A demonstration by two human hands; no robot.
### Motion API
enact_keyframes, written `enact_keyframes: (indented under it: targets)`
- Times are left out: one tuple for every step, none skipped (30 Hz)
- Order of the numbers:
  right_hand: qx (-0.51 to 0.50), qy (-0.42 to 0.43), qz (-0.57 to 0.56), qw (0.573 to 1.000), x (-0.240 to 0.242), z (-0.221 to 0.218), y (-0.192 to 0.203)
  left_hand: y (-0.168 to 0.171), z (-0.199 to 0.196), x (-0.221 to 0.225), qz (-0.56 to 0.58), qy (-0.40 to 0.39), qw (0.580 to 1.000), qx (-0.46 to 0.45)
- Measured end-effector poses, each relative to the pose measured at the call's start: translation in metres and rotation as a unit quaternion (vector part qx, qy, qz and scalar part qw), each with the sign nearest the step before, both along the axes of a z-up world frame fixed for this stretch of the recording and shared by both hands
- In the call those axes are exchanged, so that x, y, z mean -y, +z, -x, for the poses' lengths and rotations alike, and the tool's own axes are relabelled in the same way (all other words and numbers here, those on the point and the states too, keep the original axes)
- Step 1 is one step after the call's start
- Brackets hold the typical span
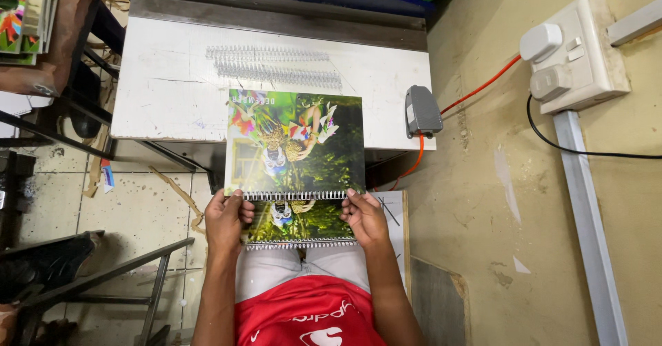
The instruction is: The person repeatedly inserts a plastic spiral binding into the holes of a calendar booklet, then removes it and repeats the process on the same item. The person handles the calendar and the spiral binding by hand throughout the clip.
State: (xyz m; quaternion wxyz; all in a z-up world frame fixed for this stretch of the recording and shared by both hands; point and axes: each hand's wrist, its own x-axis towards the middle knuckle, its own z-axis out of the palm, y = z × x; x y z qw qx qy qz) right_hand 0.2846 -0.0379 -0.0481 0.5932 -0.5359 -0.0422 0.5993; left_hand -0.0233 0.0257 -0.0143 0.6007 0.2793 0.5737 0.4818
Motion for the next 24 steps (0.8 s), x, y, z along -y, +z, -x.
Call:
enact_keyframes:
  targets:
    - [0.012, 0.011, -0.01, 1.0, 0.002, -0.004, -0.004, 0.009, -0.001, 0.0, -0.003, 0.002, 1.0, 0.001]
    - [0.012, 0.01, -0.009, 1.0, 0.003, -0.003, 0.001, -0.002, 0.0, 0.001, -0.002, 0.001, 1.0, 0.0]
    - [0.059, 0.017, -0.012, 0.998, 0.003, -0.002, 0.006, -0.014, 0.002, 0.002, -0.004, -0.002, 1.0, 0.006]
    - [0.107, 0.026, -0.016, 0.994, 0.001, -0.001, 0.012, -0.025, 0.003, 0.002, -0.008, -0.003, 1.0, 0.011]
    - [0.106, 0.027, -0.018, 0.994, 0.0, -0.001, 0.013, -0.019, 0.004, 0.002, -0.009, -0.001, 1.0, 0.01]
    - [0.152, 0.029, -0.01, 0.988, 0.0, 0.0, 0.013, -0.013, 0.004, 0.002, -0.005, -0.002, 1.0, 0.003]
    - [0.198, 0.03, -0.004, 0.98, -0.001, 0.0, 0.014, -0.008, 0.005, 0.003, 0.0, -0.003, 1.0, -0.004]
    - [0.197, 0.03, -0.004, 0.98, -0.002, 0.002, 0.018, 0.01, 0.004, 0.005, 0.0, -0.003, 1.0, -0.005]
    - [0.181, 0.025, -0.025, 0.983, -0.003, 0.004, 0.022, 0.027, 0.002, 0.008, 0.016, -0.022, 1.0, -0.016]
    - [0.165, 0.02, -0.048, 0.985, -0.005, 0.004, 0.026, 0.044, 0.0, 0.01, 0.032, -0.04, 0.998, -0.026]
    - [0.165, 0.02, -0.048, 0.985, -0.005, 0.002, 0.021, 0.028, 0.002, 0.009, 0.032, -0.04, 0.998, -0.026]
    - [0.142, 0.022, -0.053, 0.988, -0.003, 0.0, 0.016, 0.012, 0.005, 0.009, 0.025, -0.028, 0.999, 0.022]
    - [0.119, 0.024, -0.058, 0.991, -0.001, -0.001, 0.01, -0.004, 0.007, 0.01, 0.019, -0.015, 0.997, 0.07]
    - [0.118, 0.025, -0.057, 0.991, -0.001, 0.0, 0.015, -0.006, 0.007, 0.01, 0.02, -0.015, 0.997, 0.07]
    - [0.15, 0.035, -0.032, 0.988, 0.0, 0.002, 0.02, -0.008, 0.006, 0.01, 0.025, 0.0, 0.997, 0.077]
    - [0.182, 0.045, -0.009, 0.982, 0.0, 0.002, 0.026, -0.011, 0.005, 0.009, 0.029, 0.015, 0.996, 0.085]
    - [0.183, 0.045, -0.009, 0.982, 0.0, 0.004, 0.026, -0.003, -0.002, 0.007, 0.029, 0.016, 0.996, 0.085]
    - [0.164, 0.042, -0.009, 0.986, -0.001, 0.006, 0.027, 0.006, -0.008, 0.006, 0.039, 0.048, 0.989, 0.134]
    - [0.145, 0.038, -0.009, 0.989, -0.001, 0.008, 0.027, 0.013, -0.014, 0.005, 0.048, 0.079, 0.979, 0.183]
    - [0.145, 0.039, -0.007, 0.989, -0.004, 0.01, 0.04, 0.023, -0.018, 0.001, 0.05, 0.081, 0.979, 0.182]
    - [0.117, 0.049, -0.033, 0.991, -0.009, 0.013, 0.052, 0.031, -0.022, -0.004, 0.056, 0.095, 0.97, 0.216]
    - [0.087, 0.06, -0.049, 0.993, -0.002, 0.017, 0.063, 0.038, -0.024, 0.002, 0.071, 0.112, 0.96, 0.246]
    - [0.085, 0.061, -0.036, 0.994, -0.004, 0.013, 0.06, 0.035, -0.021, -0.001, 0.083, 0.116, 0.96, 0.243]
    - [0.095, 0.069, -0.064, 0.991, -0.007, 0.008, 0.057, 0.031, -0.019, -0.006, 0.052, 0.104, 0.97, 0.212]
